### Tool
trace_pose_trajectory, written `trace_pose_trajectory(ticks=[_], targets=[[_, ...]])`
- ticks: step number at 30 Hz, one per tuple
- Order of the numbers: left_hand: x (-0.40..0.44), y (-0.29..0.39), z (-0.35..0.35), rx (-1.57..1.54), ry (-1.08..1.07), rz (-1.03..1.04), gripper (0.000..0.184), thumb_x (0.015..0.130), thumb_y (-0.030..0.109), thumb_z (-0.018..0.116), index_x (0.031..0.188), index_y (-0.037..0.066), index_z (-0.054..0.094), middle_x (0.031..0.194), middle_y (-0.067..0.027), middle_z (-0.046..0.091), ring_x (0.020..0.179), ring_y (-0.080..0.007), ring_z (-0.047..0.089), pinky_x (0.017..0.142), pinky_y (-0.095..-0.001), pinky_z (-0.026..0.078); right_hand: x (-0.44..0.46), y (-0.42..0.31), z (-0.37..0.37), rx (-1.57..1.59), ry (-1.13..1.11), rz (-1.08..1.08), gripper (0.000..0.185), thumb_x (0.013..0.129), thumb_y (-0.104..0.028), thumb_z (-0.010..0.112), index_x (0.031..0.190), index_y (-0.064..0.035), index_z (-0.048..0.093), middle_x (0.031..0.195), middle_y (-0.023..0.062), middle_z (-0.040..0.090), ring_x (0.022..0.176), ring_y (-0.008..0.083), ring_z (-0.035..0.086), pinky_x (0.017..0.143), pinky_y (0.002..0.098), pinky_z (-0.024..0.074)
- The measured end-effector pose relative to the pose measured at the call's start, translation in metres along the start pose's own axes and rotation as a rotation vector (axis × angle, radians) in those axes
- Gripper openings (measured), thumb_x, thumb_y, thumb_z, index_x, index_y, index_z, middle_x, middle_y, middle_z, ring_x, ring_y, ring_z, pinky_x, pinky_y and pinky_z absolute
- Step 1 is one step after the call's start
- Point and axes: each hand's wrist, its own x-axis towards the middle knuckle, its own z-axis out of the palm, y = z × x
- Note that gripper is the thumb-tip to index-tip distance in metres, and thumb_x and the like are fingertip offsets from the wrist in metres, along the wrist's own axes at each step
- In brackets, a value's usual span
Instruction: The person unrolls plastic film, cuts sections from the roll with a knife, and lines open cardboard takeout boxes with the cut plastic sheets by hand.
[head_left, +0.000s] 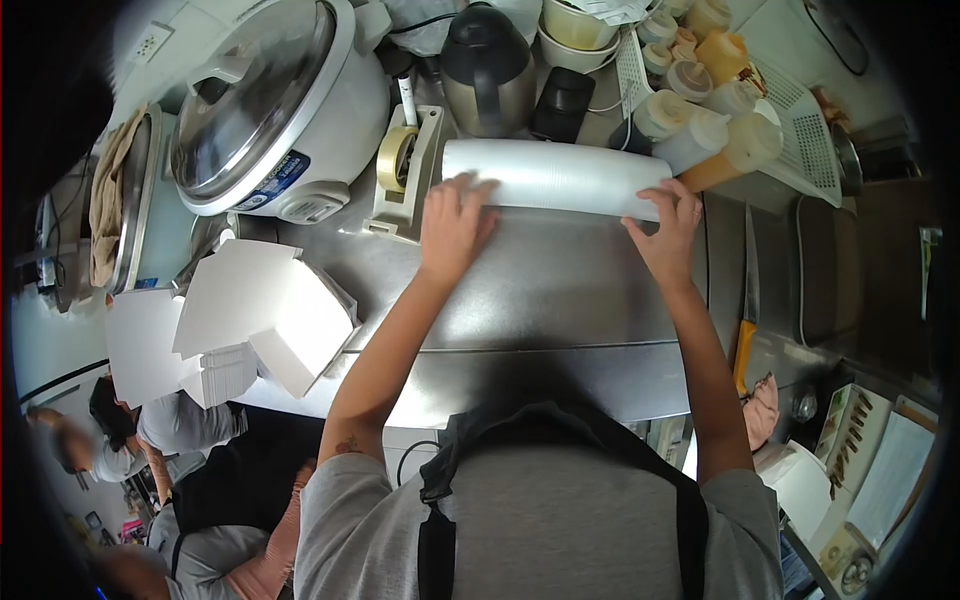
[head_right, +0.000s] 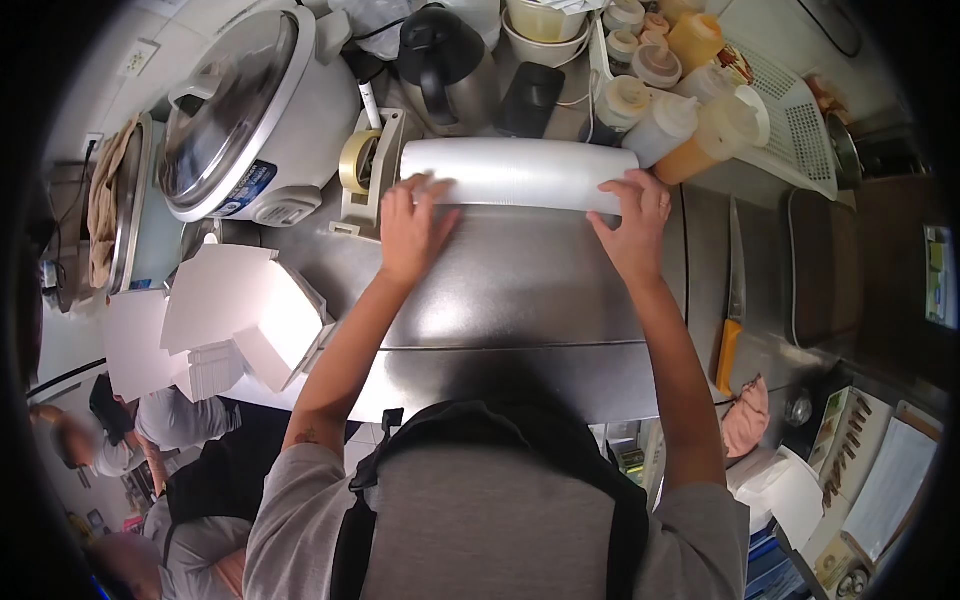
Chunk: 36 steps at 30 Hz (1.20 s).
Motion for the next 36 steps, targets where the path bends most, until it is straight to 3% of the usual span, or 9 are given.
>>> trace_pose_trajectory(ticks=[2, 5, 10, 12, 18, 21, 27, 34, 36], targets=[[0.012, 0.009, -0.010, -0.023, 0.106, -0.185, 0.070, 0.071, 0.016, 0.083, 0.132, 0.009, 0.049, 0.118, -0.0140, 0.058, 0.106, -0.0297, 0.057, 0.096, -0.0361, 0.043, 0.001, -0.001, 0.004, 0.242, 0.049, 0.109, 0.058, 0.071, -0.013, 0.083, 0.122, -0.0108, 0.057, 0.128, 0.0087, 0.050, 0.120, 0.0262, 0.048, 0.104, 0.0426, 0.0374], [-0.002, -0.006, 0.017, -0.668, 0.051, -0.583, 0.074, 0.075, 0.019, 0.082, 0.136, 0.001, 0.044, 0.125, -0.0219, 0.056, 0.118, -0.0318, 0.054, 0.105, -0.0372, 0.039, -0.004, 0.006, 0.018, 0.808, 0.072, 0.402, 0.057, 0.085, -0.013, 0.072, 0.135, -0.0024, 0.048, 0.138, 0.0099, 0.047, 0.127, 0.0234, 0.046, 0.108, 0.0383, 0.0356], [-0.015, -0.013, 0.008, -1.299, -0.086, -0.854, 0.049, 0.091, 0.018, 0.064, 0.134, 0.000, 0.047, 0.121, -0.0092, 0.060, 0.113, -0.0192, 0.055, 0.101, -0.0322, 0.040, -0.009, 0.021, 0.017, 1.271, 0.051, 0.742, 0.048, 0.099, -0.015, 0.049, 0.144, 0.0019, 0.040, 0.145, 0.0113, 0.045, 0.130, 0.0193, 0.045, 0.111, 0.0312, 0.0304], [-0.021, -0.015, 0.000, -1.364, -0.153, -1.049, 0.040, 0.095, 0.022, 0.054, 0.131, 0.004, 0.052, 0.119, -0.0031, 0.061, 0.110, -0.0177, 0.056, 0.100, -0.0324, 0.041, -0.013, 0.024, 0.017, 1.242, 0.021, 0.729, 0.048, 0.098, -0.014, 0.046, 0.143, 0.0023, 0.041, 0.143, 0.0114, 0.046, 0.130, 0.0186, 0.045, 0.111, 0.0310, 0.0293], [-0.027, -0.004, 0.004, -1.558, -0.043, -1.092, 0.039, 0.092, 0.008, 0.041, 0.127, 0.009, 0.055, 0.114, -0.0018, 0.064, 0.106, -0.0137, 0.057, 0.093, -0.0358, 0.046, -0.015, 0.021, 0.020, 1.167, 0.008, 0.711, 0.050, 0.093, -0.006, 0.042, 0.143, 0.0026, 0.041, 0.139, 0.0103, 0.050, 0.127, 0.0182, 0.046, 0.109, 0.0307, 0.0308], [-0.024, 0.002, -0.001, -1.597, -0.027, -1.065, 0.042, 0.086, 0.001, 0.045, 0.127, 0.002, 0.057, 0.113, -0.0047, 0.065, 0.103, -0.0116, 0.058, 0.093, -0.0271, 0.044, -0.015, 0.015, 0.020, 1.094, 0.002, 0.756, 0.052, 0.091, -0.003, 0.042, 0.143, 0.0009, 0.041, 0.134, 0.0091, 0.053, 0.122, 0.0169, 0.049, 0.105, 0.0285, 0.0333], [-0.043, -0.006, 0.031, -1.416, 0.058, -1.000, 0.047, 0.076, -0.014, 0.050, 0.120, 0.000, 0.060, 0.103, -0.0079, 0.069, 0.096, -0.0139, 0.064, 0.090, -0.0278, 0.047, -0.018, 0.009, 0.019, 1.011, -0.012, 0.793, 0.053, 0.088, 0.001, 0.043, 0.141, -0.0023, 0.043, 0.125, 0.0057, 0.055, 0.106, 0.0121, 0.051, 0.092, 0.0229, 0.0380], [-0.040, 0.037, 0.026, -0.648, 0.282, -0.828, 0.067, 0.076, -0.004, 0.072, 0.134, 0.004, 0.040, 0.129, -0.0120, 0.036, 0.117, -0.0212, 0.048, 0.084, -0.0358, 0.054, -0.037, 0.010, 0.034, 0.772, 0.282, 0.843, 0.052, 0.082, -0.001, 0.062, 0.132, -0.0025, 0.046, 0.108, 0.0058, 0.055, 0.096, 0.0129, 0.051, 0.088, 0.0261, 0.0427], [-0.041, 0.037, 0.023, -0.532, 0.334, -0.674, 0.062, 0.075, -0.002, 0.075, 0.129, 0.006, 0.046, 0.126, -0.0133, 0.040, 0.114, -0.0242, 0.050, 0.084, -0.0350, 0.053, -0.051, 0.019, 0.040, 0.870, 0.242, 0.900, 0.050, 0.080, 0.000, 0.067, 0.126, -0.0038, 0.047, 0.104, 0.0051, 0.053, 0.093, 0.0129, 0.052, 0.085, 0.0272, 0.0445]])
